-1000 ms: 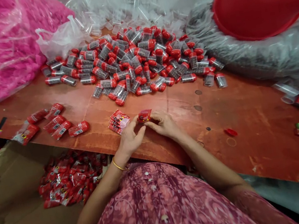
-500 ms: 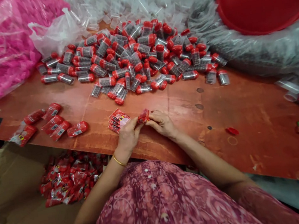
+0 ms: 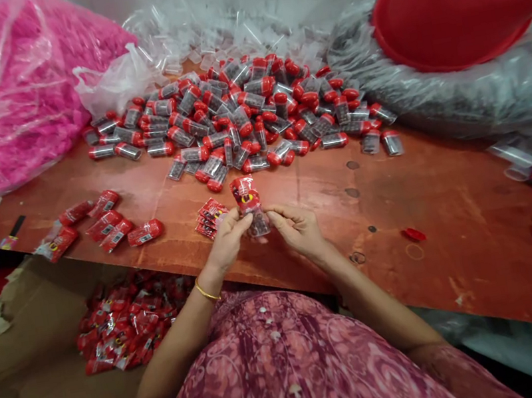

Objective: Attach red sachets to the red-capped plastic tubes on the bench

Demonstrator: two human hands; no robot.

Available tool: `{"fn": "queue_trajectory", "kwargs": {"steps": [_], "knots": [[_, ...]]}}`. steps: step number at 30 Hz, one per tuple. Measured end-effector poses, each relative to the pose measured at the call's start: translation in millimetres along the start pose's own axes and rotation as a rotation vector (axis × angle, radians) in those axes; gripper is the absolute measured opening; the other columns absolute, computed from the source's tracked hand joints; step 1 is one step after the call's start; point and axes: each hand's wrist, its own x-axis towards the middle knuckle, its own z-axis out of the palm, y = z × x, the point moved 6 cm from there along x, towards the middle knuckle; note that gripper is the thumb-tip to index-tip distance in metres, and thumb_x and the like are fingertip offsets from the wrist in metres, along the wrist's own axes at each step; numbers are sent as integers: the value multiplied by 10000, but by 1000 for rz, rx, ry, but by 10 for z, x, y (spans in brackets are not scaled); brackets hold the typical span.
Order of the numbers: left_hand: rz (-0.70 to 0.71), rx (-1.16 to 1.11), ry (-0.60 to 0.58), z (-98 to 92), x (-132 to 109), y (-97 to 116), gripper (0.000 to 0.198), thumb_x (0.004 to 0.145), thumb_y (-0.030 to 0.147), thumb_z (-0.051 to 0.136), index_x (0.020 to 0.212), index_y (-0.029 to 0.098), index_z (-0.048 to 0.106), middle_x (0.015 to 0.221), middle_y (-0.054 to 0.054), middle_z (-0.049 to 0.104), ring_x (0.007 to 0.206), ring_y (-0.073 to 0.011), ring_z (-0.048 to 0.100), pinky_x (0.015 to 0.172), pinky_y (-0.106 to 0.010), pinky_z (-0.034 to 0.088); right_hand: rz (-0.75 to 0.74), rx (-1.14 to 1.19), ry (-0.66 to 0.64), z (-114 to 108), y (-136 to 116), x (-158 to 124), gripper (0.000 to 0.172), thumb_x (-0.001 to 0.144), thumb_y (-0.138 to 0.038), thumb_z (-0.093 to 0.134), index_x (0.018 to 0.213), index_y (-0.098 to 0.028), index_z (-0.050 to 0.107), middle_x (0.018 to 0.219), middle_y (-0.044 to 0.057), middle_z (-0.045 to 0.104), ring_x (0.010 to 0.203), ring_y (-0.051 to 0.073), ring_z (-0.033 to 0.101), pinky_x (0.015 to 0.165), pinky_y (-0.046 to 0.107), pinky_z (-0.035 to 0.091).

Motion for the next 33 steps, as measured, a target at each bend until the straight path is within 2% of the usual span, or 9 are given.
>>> {"fn": "queue_trajectory", "kwargs": {"steps": [2, 5, 12, 15, 21, 27, 31, 33], "knots": [[-48, -78, 25, 74, -43, -11, 336, 708, 444, 647, 843, 151, 555, 725, -13, 648, 549, -106, 561, 435, -201, 461, 29, 6, 61, -47, -33, 3, 180, 862, -246, 512, 864, -212, 688, 765, 7, 712, 674, 141, 648, 639, 256, 511], [-70, -86, 58, 137, -91, -40, 337, 705, 458, 634, 815, 156, 532, 638, 19, 594, 457, -80, 500, 366, -187, 410, 4, -42, 106, -86, -77, 5, 155, 837, -216, 534, 826, -203, 687, 765, 16, 719, 668, 145, 652, 641, 261, 523], [-80, 35, 69, 111, -105, -106, 346, 732, 475, 604, 826, 166, 482, 575, 81, 511, 311, -32, 407, 306, -176, 319, -65, -190, 39, -73, -114, -5, 172, 858, -204, 499, 816, -197, 665, 734, 32, 701, 612, 139, 623, 593, 257, 505], [-99, 55, 58, 124, -102, -141, 345, 745, 486, 585, 809, 177, 445, 561, 98, 486, 284, -29, 385, 293, -175, 320, -107, -269, 46, -64, -111, -1, 166, 847, -179, 488, 788, -194, 643, 693, 29, 682, 580, 131, 598, 561, 242, 477], [-125, 106, 102, 155, -138, -196, 349, 747, 493, 571, 821, 189, 416, 536, 116, 471, 271, -22, 352, 306, -177, 361, -207, -379, 100, -39, -102, 8, 162, 766, -113, 481, 651, -199, 556, 534, -16, 568, 478, 103, 497, 495, 218, 402], [-113, 116, 172, 170, -178, -238, 270, 763, 423, 557, 848, 184, 464, 475, 120, 405, 303, -39, 331, 325, -178, 325, -242, -401, 136, -24, -158, -49, 167, 710, -86, 471, 603, -213, 490, 489, -35, 497, 449, 97, 442, 470, 223, 363], [-30, 122, 342, 49, -137, -152, 160, 767, 320, 536, 734, 185, 456, 565, 78, 433, 432, -44, 385, 419, -177, 339, -340, -336, 0, 151, -315, -216, 171, 719, -70, 456, 649, -213, 517, 506, -33, 505, 455, 97, 451, 459, 220, 358], [-14, 131, 365, 20, -116, -103, 147, 775, 302, 509, 709, 193, 437, 574, 72, 424, 454, -51, 381, 437, -183, 338, -338, -321, -35, 188, -339, -259, 176, 746, -72, 455, 684, -212, 542, 524, -29, 523, 467, 100, 469, 464, 222, 370]]}}
